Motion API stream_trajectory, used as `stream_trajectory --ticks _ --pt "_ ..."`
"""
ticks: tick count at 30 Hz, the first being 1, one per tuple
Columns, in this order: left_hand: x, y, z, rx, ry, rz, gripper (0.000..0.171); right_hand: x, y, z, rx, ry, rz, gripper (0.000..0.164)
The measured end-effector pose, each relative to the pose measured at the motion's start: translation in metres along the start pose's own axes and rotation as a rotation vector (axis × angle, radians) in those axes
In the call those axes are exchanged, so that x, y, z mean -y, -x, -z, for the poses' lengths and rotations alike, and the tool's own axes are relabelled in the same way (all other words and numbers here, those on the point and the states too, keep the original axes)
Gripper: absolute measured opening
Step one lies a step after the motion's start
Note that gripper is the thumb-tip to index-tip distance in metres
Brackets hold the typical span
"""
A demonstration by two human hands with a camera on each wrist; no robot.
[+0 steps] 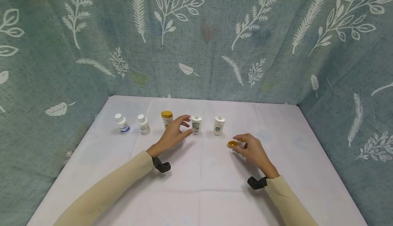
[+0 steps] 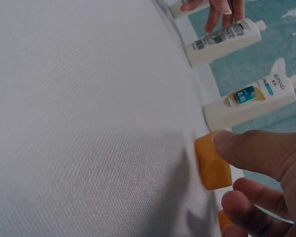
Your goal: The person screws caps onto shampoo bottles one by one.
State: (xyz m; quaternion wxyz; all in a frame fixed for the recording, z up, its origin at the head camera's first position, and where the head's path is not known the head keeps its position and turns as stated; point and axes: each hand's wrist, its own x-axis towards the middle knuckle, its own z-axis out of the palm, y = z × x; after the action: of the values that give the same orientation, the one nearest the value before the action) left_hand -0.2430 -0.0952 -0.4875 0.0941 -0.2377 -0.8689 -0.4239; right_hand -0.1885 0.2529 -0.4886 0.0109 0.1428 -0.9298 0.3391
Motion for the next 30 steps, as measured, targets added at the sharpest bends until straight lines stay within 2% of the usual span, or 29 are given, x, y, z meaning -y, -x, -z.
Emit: stream_trajectory --ticks 11,18,30 --pt "-0.002 -0.012 -0.004 -0.009 -0.038 0.016 0.057 -0.005 -0.006 -0.004 0.025 0.017 -0.013 0.041" --pt "0.0 -0.017 -0.006 -0.015 -0.001 0.051 0.054 -0.006 -0.009 -0.006 0.034 0.036 -0.023 0.037" --pt "0.004 -0.025 -0.011 -0.006 -0.003 0.032 0.044 -0.006 -0.011 -0.005 0.039 0.051 0.002 0.036"
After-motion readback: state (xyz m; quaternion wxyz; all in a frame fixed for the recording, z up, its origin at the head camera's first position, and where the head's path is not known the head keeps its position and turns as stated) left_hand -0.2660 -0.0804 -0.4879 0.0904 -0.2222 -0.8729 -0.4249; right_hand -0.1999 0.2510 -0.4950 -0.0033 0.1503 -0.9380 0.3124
